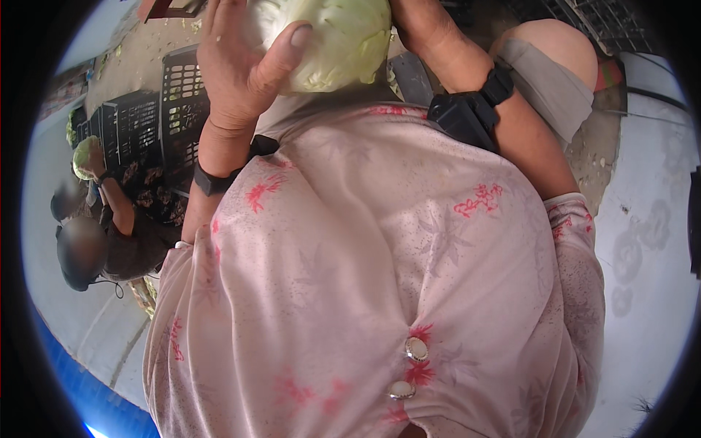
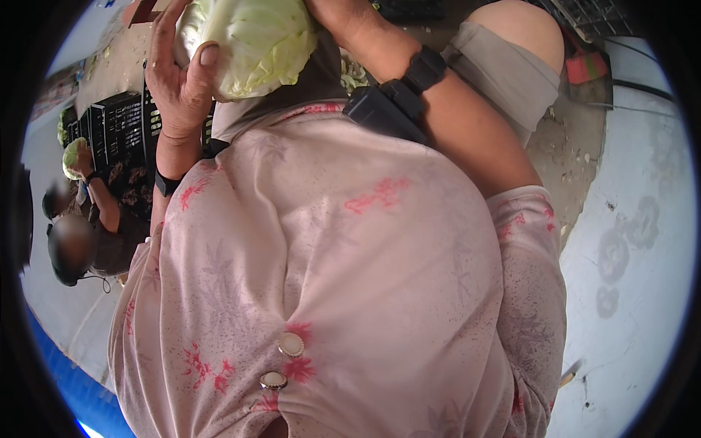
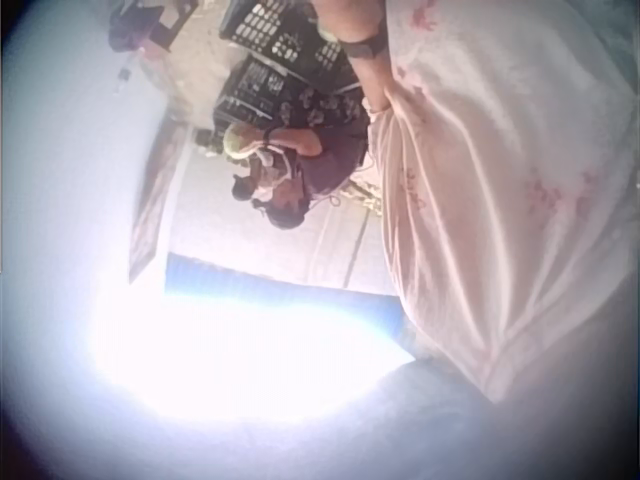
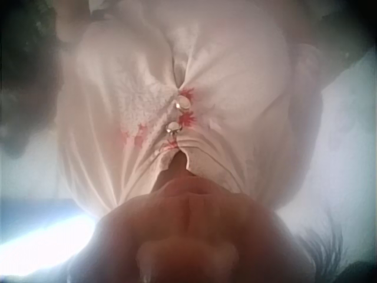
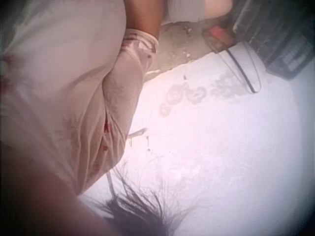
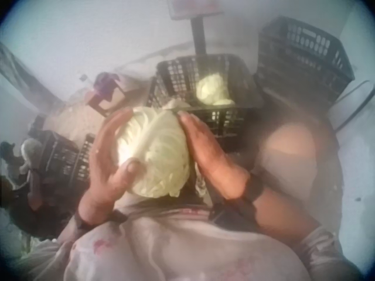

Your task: Sorting and inspecting cabbages before placing them into plastic crates.

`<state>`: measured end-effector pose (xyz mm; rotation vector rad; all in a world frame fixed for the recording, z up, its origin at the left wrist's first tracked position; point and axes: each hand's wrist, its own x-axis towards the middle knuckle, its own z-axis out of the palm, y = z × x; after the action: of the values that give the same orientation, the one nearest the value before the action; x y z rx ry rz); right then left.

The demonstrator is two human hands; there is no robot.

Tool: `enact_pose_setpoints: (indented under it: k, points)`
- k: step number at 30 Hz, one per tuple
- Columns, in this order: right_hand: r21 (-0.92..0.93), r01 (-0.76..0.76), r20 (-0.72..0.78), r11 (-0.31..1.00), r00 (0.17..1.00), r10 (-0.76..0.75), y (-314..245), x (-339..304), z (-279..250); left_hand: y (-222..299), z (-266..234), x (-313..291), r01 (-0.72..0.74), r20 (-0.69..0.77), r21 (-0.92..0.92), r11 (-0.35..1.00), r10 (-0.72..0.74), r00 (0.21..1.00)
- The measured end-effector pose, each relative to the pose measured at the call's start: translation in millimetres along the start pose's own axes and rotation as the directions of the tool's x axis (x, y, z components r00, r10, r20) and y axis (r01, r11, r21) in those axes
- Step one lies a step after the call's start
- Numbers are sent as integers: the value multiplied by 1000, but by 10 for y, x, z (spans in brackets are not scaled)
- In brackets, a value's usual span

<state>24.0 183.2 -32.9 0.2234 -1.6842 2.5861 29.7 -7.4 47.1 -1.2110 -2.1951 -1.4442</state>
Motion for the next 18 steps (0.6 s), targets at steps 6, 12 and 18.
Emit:
enact_pose_setpoints:
  k: [6, 12, 18]
  points:
    - [6, -7, 12, 1000, 1000, 7, 10, 13, -21, -44, 26, 9, 12, -8, 126, 992, -11, 1000]
    - [56, -16, 26, 998, 1000, 14, -78, 34, 3, -107, 50, 52, -27, -11, 106, 994, 28, 1000]
    - [50, 41, 107, 998, 993, -46, -20, 68, -8, -191, -53, -67, 90, -43, 148, 985, -84, 996]
